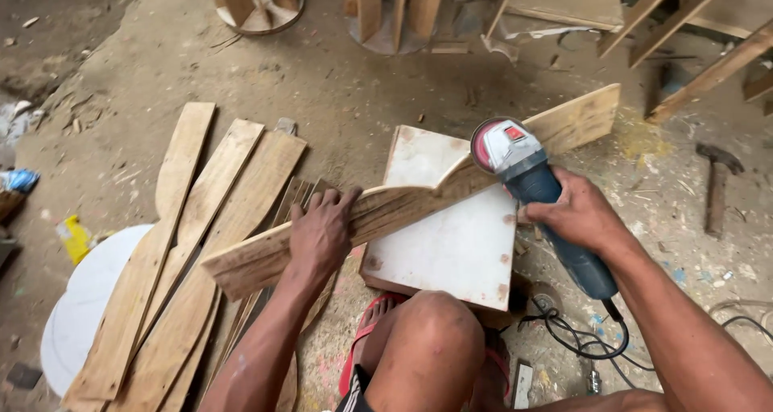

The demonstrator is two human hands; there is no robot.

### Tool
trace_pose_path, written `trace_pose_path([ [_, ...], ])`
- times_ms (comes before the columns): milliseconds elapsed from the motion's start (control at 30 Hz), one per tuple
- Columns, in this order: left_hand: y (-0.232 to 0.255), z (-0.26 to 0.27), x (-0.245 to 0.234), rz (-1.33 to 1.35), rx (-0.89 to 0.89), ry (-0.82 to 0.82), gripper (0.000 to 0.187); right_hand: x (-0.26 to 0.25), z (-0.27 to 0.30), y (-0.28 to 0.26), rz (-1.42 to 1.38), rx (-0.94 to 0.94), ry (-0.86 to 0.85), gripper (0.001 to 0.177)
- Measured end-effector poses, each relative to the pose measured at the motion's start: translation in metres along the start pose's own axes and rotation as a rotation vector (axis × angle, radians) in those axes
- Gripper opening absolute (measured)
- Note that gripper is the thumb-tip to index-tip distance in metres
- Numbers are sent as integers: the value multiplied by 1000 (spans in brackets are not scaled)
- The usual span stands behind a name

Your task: Sanding and shaping the edges of a curved wooden plank using an angle grinder

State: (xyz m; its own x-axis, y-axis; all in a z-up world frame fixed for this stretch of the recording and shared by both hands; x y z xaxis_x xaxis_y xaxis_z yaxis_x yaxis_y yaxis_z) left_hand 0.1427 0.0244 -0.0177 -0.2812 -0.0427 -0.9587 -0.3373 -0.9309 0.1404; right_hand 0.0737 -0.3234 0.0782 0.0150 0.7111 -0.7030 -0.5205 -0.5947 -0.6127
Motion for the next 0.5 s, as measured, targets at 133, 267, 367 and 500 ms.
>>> trace_pose_path([
  [133,1,-1,-4,-42,20,-34,66,-34,-20,16,-190,-30,70,44],
  [267,0,-1,0,-67,-5,-84,67,-65,-59,57,-405,-49,123,45],
  [367,2,-1,-3,-86,-24,-88,65,-95,-107,102,-465,-53,192,47],
  [500,-5,-2,5,-74,-13,-58,66,-135,-160,147,-444,-36,358,50],
])
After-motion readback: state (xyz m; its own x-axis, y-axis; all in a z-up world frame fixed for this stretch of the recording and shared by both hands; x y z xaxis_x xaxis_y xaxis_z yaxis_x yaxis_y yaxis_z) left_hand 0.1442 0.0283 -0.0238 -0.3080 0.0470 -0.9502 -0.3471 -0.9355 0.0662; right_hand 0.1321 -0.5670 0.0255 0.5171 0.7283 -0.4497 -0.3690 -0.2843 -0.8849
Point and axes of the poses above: each hand's wrist, its own z-axis away from the middle knuckle, its own x-axis out of the palm, y = z × x, the point moved 2 cm from there along -z, towards the middle knuckle, and after that the axes turned 4 degrees about -z, right-handed, at the moved point
